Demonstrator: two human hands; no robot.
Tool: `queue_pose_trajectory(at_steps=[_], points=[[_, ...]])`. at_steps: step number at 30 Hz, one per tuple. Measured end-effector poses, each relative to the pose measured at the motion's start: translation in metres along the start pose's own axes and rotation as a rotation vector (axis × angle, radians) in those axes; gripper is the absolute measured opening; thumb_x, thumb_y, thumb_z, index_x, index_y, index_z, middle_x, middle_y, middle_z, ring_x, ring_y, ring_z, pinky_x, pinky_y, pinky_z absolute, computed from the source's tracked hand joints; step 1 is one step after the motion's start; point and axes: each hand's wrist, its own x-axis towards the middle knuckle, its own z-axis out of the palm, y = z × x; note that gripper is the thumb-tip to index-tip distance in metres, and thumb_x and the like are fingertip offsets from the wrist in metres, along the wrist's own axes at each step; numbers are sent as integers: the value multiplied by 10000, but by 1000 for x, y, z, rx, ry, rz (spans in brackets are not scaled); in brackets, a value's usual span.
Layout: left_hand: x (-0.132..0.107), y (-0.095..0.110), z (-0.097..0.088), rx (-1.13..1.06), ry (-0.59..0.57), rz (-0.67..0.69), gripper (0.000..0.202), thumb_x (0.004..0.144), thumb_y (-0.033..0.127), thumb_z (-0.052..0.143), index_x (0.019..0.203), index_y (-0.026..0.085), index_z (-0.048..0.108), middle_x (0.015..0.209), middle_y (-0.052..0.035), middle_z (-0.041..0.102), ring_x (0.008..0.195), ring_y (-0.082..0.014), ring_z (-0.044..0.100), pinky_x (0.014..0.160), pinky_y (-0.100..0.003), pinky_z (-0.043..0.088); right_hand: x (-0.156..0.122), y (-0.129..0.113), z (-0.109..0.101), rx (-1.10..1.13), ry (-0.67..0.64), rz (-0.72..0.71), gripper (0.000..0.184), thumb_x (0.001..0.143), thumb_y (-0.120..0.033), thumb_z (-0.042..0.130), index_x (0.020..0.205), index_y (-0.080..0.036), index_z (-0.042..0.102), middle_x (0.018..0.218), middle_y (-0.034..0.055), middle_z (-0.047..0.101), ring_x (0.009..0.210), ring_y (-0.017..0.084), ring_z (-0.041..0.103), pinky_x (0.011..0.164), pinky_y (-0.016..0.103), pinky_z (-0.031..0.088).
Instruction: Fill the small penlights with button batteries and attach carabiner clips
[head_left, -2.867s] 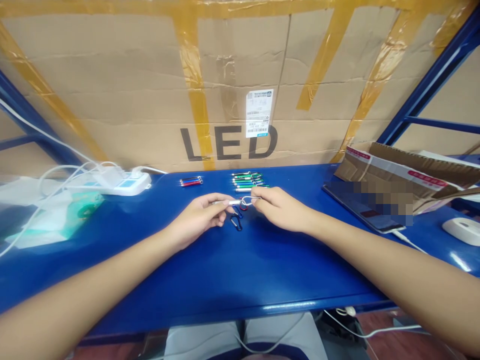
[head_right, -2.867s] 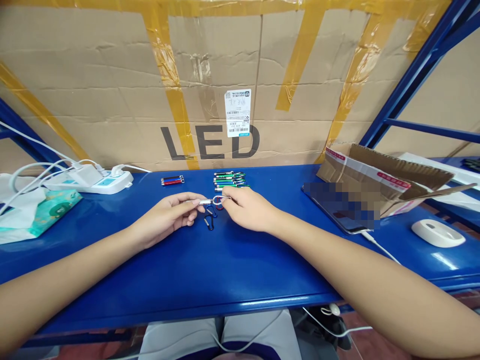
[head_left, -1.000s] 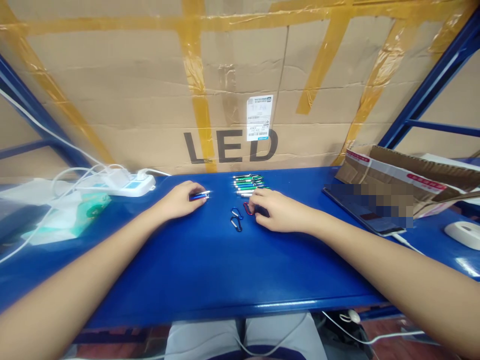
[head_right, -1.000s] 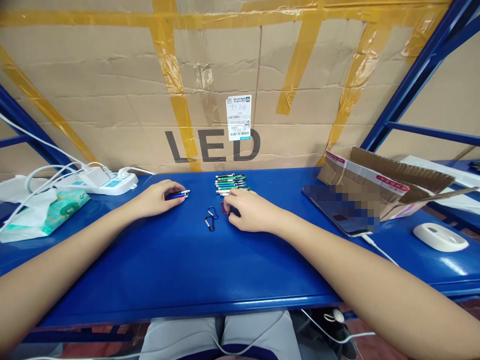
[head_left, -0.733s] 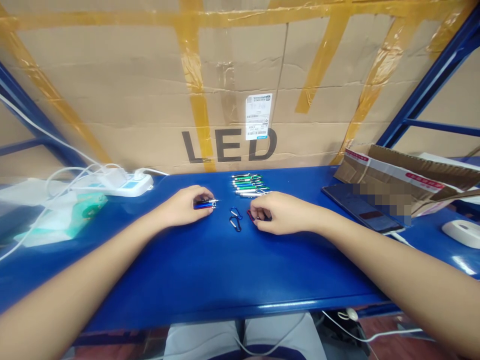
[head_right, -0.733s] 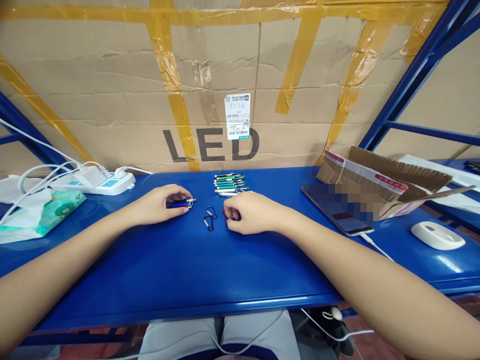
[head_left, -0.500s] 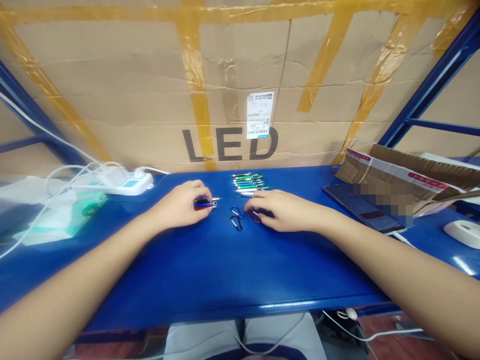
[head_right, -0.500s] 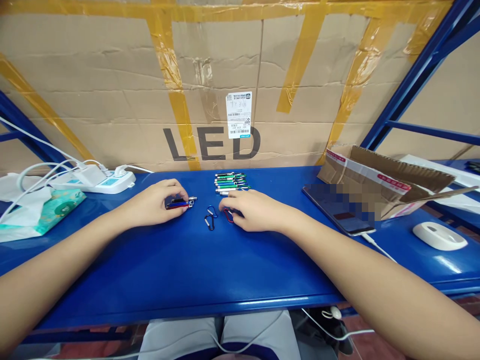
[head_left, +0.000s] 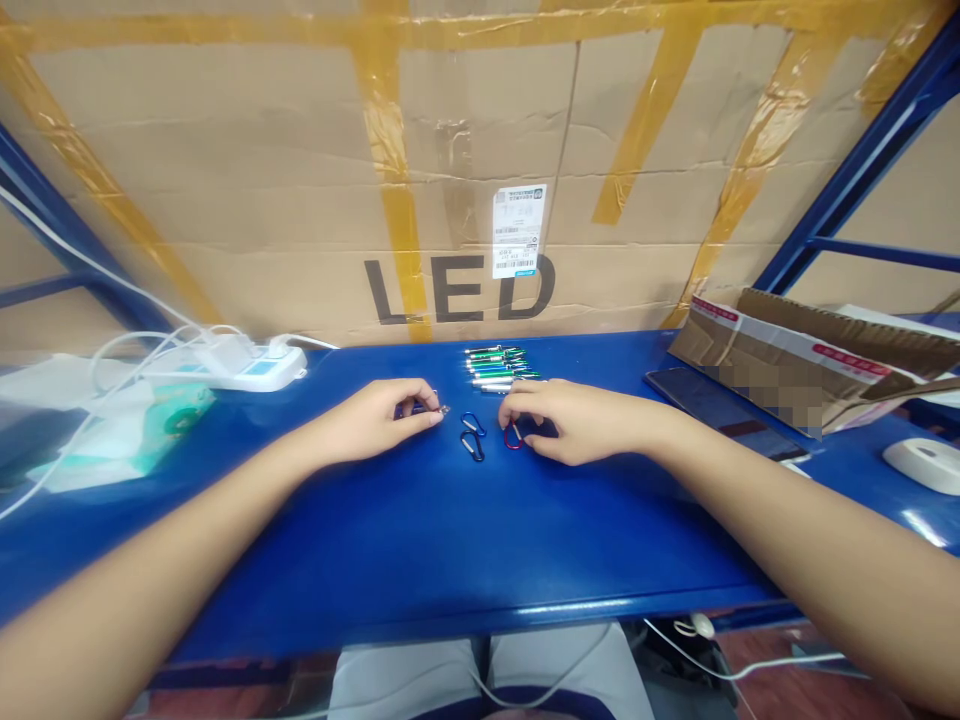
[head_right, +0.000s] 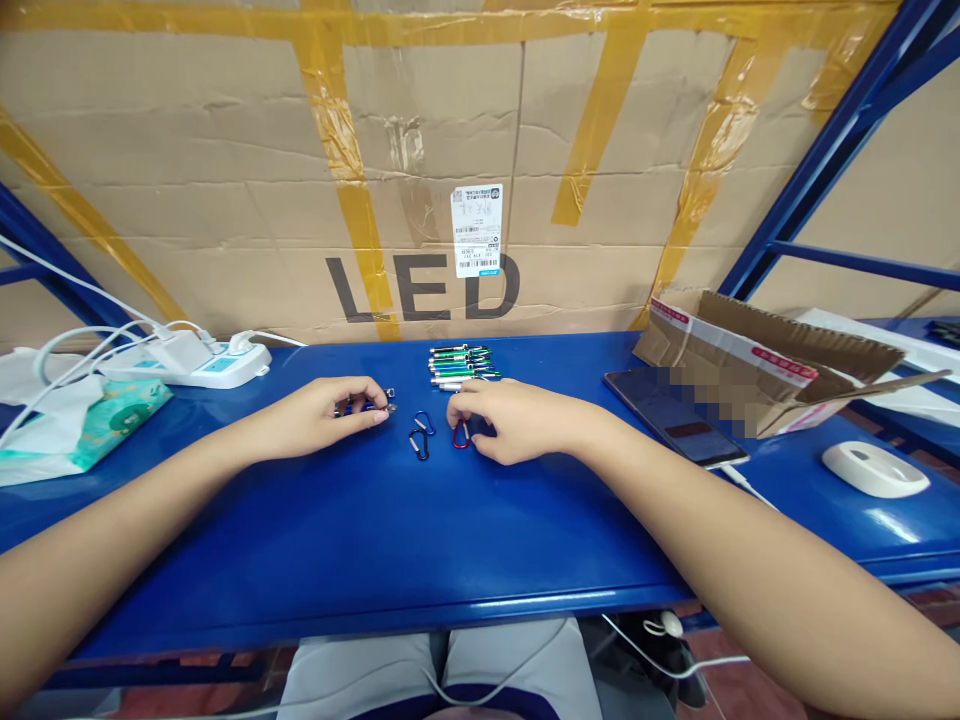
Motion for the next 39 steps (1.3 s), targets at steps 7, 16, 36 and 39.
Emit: queue_pose_trajectory(at_steps=[7,16,36,39], points=[[-1,18,20,-587,-60,-174,379,871,506,651,1050,172,669,856,-30,658,649,-130,549,608,-271,442,2,-2,0,94,20,89,52,884,-152,572,898,-174,616,945,66,660,790,163,583,701,276,444],[-7,43,41,-993,47,-327,382,823,454,728,1051,186,580,652,67,459,553,-78,412,522,-211,340,21,-26,20,896,367,264,194,878,-296,617,1009,-177,538,727,-22,635,502,86,510,495,229,408],[-10,50,39,-1003,-2,-412,301,837,359,632,633,165,526,533,72,300,457,-61,225,452,-219,165,11,-45,14,-76,60,88,319,1058,-395,301,908,-191,496,783,42,621,644,158,536,594,275,339],[-10,49,39,-1048,-48,-395,318,842,345,628,612,168,499,536,70,295,457,-60,228,451,-219,165,10,-43,14,-100,43,31,334,1058,-413,297,903,-191,494,775,40,623,618,149,515,590,275,324]])
